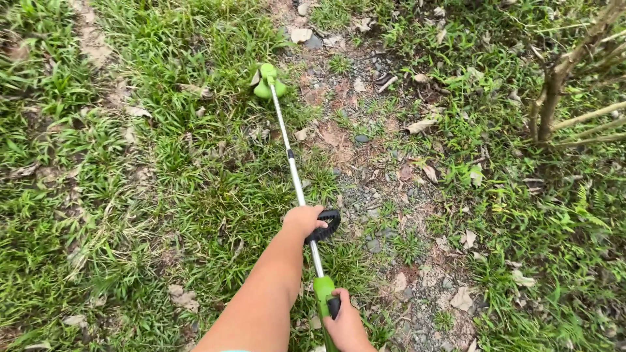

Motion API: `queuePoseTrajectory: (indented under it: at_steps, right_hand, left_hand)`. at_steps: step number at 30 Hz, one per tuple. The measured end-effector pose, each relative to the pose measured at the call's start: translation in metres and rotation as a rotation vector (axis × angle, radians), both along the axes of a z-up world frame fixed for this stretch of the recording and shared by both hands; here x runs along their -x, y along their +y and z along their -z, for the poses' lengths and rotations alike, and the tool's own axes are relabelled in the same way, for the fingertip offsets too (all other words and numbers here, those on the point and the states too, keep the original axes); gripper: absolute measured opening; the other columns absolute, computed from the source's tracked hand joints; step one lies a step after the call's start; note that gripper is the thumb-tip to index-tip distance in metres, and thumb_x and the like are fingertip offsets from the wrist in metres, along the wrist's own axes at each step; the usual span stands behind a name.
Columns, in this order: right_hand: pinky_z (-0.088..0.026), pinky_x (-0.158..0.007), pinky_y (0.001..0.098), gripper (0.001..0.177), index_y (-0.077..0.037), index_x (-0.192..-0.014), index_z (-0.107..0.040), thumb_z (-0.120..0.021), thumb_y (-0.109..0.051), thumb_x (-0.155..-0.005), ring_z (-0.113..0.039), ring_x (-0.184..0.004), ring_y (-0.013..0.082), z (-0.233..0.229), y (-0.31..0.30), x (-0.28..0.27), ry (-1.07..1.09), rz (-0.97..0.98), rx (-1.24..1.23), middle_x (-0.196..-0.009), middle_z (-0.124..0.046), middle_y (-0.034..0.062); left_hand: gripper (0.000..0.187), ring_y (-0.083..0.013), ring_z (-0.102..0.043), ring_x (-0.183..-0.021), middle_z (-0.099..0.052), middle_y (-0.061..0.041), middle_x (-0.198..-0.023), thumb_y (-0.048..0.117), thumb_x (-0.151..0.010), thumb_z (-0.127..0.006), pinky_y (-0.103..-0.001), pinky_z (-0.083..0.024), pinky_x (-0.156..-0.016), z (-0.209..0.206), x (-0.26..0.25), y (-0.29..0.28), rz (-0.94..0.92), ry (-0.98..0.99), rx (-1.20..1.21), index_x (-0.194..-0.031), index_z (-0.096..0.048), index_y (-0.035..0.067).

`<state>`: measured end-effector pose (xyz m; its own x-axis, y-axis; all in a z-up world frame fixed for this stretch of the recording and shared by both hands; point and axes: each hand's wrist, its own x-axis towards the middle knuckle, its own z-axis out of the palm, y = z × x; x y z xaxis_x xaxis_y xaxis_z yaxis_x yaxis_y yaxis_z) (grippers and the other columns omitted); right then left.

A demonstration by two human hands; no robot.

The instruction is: Trimming grass along a dirt path using a battery-powered string trimmer.

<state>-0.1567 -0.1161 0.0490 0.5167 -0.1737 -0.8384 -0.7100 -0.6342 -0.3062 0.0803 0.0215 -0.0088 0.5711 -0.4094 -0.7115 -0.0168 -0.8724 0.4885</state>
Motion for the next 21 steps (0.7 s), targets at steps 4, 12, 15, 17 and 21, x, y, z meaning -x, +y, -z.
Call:
queuePoseTrajectory:
  at_steps: [4, 12, 15, 17, 21]
  right_hand:
    - [-0.052, -0.074, 0.0312, 0.05, -0.027, -0.126, -0.043, -0.068, -0.013, -0.085, -0.063, -0.076, 0.0219, -0.005, 0.008, -0.012, 0.015, -0.011, -0.021, -0.109, -0.068, 0.0143]
    - [-0.059, -0.077, 0.0323, 0.052, -0.026, -0.128, -0.042, -0.067, -0.011, -0.085, -0.071, -0.081, 0.0189, -0.019, 0.029, -0.031, 0.0, -0.107, -0.036, -0.115, -0.07, 0.0113]
    - [-0.059, -0.074, 0.0278, 0.05, -0.024, -0.127, -0.043, -0.067, -0.007, -0.087, -0.068, -0.081, 0.0156, -0.032, 0.037, -0.039, 0.029, -0.049, -0.086, -0.118, -0.069, 0.012]
    - [-0.055, -0.074, 0.0292, 0.05, -0.025, -0.125, -0.043, -0.067, -0.009, -0.085, -0.066, -0.08, 0.017, -0.02, 0.034, -0.035, 0.022, -0.068, -0.055, -0.115, -0.068, 0.0111]
    - [-0.051, -0.073, 0.0274, 0.048, -0.025, -0.123, -0.044, -0.068, -0.01, -0.084, -0.064, -0.076, 0.0155, -0.011, 0.029, -0.031, -0.03, -0.075, -0.03, -0.103, -0.069, 0.0064]
  left_hand:
    - [0.029, -0.0309, -0.067, -0.092, -0.067, -0.008, -0.106, 0.045, -0.102, -0.059, -0.044, -0.055, -0.074, 0.003, -0.006, 0.017, -0.03, 0.005, -0.009, -0.109, -0.051, 0.017]
    - [0.031, -0.0272, -0.069, -0.096, -0.069, -0.006, -0.111, 0.045, -0.1, -0.059, -0.043, -0.058, -0.081, -0.007, -0.013, 0.045, -0.112, 0.018, -0.021, -0.12, -0.055, 0.022]
    - [0.031, -0.0235, -0.068, -0.088, -0.068, -0.004, -0.106, 0.046, -0.1, -0.058, -0.039, -0.058, -0.071, -0.011, -0.016, 0.048, -0.111, 0.026, -0.049, -0.118, -0.055, 0.021]
    - [0.032, -0.0254, -0.068, -0.09, -0.068, -0.006, -0.108, 0.047, -0.101, -0.058, -0.04, -0.058, -0.073, -0.009, -0.019, 0.047, -0.089, 0.022, -0.055, -0.116, -0.054, 0.019]
    - [0.031, -0.0255, -0.067, -0.092, -0.068, -0.005, -0.106, 0.046, -0.1, -0.059, -0.042, -0.057, -0.079, -0.009, -0.021, 0.04, -0.08, 0.031, -0.019, -0.11, -0.055, 0.017]
